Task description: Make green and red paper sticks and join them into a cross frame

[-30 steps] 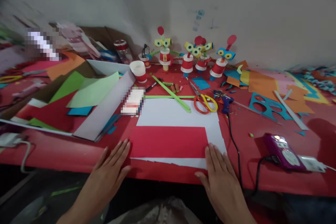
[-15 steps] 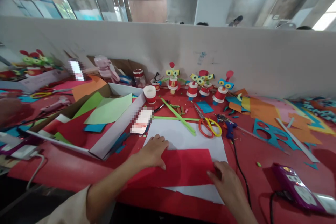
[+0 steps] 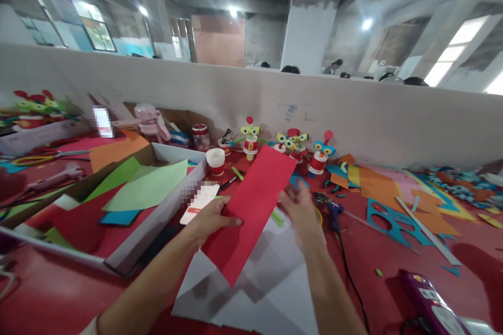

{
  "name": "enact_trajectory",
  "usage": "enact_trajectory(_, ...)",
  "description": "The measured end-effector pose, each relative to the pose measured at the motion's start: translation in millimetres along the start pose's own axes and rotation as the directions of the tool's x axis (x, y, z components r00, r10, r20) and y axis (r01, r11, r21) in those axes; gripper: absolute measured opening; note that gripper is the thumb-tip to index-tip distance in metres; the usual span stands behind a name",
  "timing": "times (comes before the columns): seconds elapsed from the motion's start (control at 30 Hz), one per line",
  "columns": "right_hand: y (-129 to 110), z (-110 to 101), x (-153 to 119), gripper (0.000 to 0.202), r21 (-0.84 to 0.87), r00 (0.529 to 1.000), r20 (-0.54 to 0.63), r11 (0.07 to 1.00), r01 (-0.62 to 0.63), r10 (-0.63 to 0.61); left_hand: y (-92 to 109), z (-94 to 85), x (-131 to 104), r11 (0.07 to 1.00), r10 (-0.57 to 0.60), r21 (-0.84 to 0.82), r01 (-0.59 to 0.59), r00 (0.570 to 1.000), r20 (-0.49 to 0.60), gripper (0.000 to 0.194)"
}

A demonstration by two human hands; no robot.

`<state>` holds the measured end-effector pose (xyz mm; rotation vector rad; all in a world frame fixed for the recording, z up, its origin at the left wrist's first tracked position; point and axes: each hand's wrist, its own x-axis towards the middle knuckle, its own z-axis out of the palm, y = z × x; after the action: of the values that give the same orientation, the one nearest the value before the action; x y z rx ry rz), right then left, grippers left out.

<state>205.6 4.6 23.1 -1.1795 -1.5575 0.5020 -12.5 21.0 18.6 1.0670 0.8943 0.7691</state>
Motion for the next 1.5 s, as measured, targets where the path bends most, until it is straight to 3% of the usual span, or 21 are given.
enact_trajectory(0.03, 1.2, 13.4, -3.9, 0.047, 0.059, 0.998, 0.034, 0.997, -0.051, 0.049, -0.7, 2.3, 5.7, 0.999, 0.029, -0.044, -0.030, 0.999, -0.035, 0.057)
enact_trajectory(0.07, 3.4, 25.9, -9.1, 0.045, 0.246, 0.980, 0.093, 0.950, -0.191, 0.173, -2.4, 3.5, 10.7, 0.995, 0.042, -0.090, -0.047, 0.998, -0.053, 0.063)
enact_trajectory(0.13, 9.9, 45.2, -19.8, 0.041, 0.477, 0.928, 0.162, 0.797, -0.371, 0.335, -8.6, 3.0, 17.9, 0.983, 0.025, -0.181, -0.028, 1.000, -0.018, 0.068)
enact_trajectory(0.2, 16.8, 55.5, -27.5, 0.039, 0.535, 0.900, 0.204, 0.727, -0.432, 0.385, -16.7, 0.1, 21.0, 0.981, -0.026, -0.190, 0.042, 0.996, 0.083, 0.063)
enact_trajectory(0.27, 21.2, 58.0, -30.6, 0.037, 0.538, 0.891, 0.209, 0.713, -0.450, 0.404, -23.1, -3.0, 20.9, 0.990, -0.067, -0.109, 0.085, 0.985, 0.160, 0.056)
enact_trajectory(0.4, 20.9, 49.4, -27.6, 0.030, 0.533, 0.865, 0.218, 0.687, -0.493, 0.451, -24.1, -7.2, 16.8, 0.985, -0.162, 0.100, 0.144, 0.965, 0.208, 0.046)
enact_trajectory(0.5, 18.5, 33.8, -21.9, 0.027, 0.529, 0.856, 0.176, 0.687, -0.499, 0.486, -19.8, -13.0, 12.3, 0.944, -0.284, 0.252, 0.214, 0.914, 0.289, 0.038)
enact_trajectory(0.63, 20.4, 7.0, -13.2, 0.028, 0.599, 0.828, 0.059, 0.644, -0.476, 0.557, -16.4, -22.8, 7.0, 0.888, -0.378, 0.401, 0.225, 0.853, 0.359, 0.029)
enact_trajectory(0.73, 25.3, -4.0, -8.9, 0.030, 0.666, 0.789, -0.134, 0.644, -0.376, 0.599, -15.3, -25.3, 6.0, 0.852, -0.428, 0.465, 0.242, 0.833, 0.351, 0.024)
enact_trajectory(0.8, 27.9, -2.9, -8.2, 0.034, 0.688, 0.761, -0.242, 0.659, -0.303, 0.602, -15.2, -24.4, 6.6, 0.852, -0.420, 0.451, 0.267, 0.862, 0.285, 0.024)
enact_trajectory(0.87, 28.1, 3.9, -9.3, 0.045, 0.691, 0.785, -0.234, 0.666, -0.282, 0.574, -15.4, -22.4, 7.3, 0.878, -0.379, 0.385, 0.284, 0.904, 0.197, 0.027)
enact_trajectory(0.97, 23.4, 18.7, -13.4, 0.068, 0.628, 0.858, -0.114, 0.705, -0.328, 0.500, -15.5, -19.4, 8.1, 0.932, -0.296, 0.256, 0.255, 0.945, 0.138, 0.034)
enact_trajectory(1.03, 18.9, 29.5, -18.3, 0.068, 0.572, 0.872, -0.022, 0.721, -0.391, 0.490, -15.5, -17.5, 9.4, 0.959, -0.229, 0.195, 0.207, 0.968, 0.098, 0.039)
enact_trajectory(1.1, 15.2, 41.2, -25.8, 0.057, 0.499, 0.858, 0.168, 0.708, -0.499, 0.486, -15.9, -15.8, 12.1, 0.984, -0.127, 0.129, 0.124, 0.992, 0.018, 0.044)
enact_trajectory(1.17, 12.8, 53.8, -35.1, 0.044, 0.368, 0.814, 0.358, 0.733, -0.573, 0.457, -16.7, -14.9, 15.9, 0.999, -0.024, 0.037, 0.028, 0.995, -0.095, 0.047)
enact_trajectory(1.33, 9.5, 71.0, -48.8, 0.042, 0.043, 0.763, 0.464, 0.849, -0.526, 0.450, -15.9, -21.1, 24.8, 0.982, 0.015, -0.173, -0.076, 0.945, -0.327, 0.037)
enact_trajectory(1.43, 13.7, 51.7, -39.7, 0.031, -0.233, 0.722, 0.456, 0.852, -0.468, 0.521, -10.1, -31.4, 28.9, 0.931, 0.046, -0.271, -0.244, 0.816, -0.577, 0.026)
enact_trajectory(1.5, 21.2, 25.9, -28.7, 0.026, -0.394, 0.755, 0.329, 0.809, -0.436, 0.567, -5.3, -40.1, 31.4, 0.886, 0.065, -0.289, -0.363, 0.715, -0.697, 0.024)
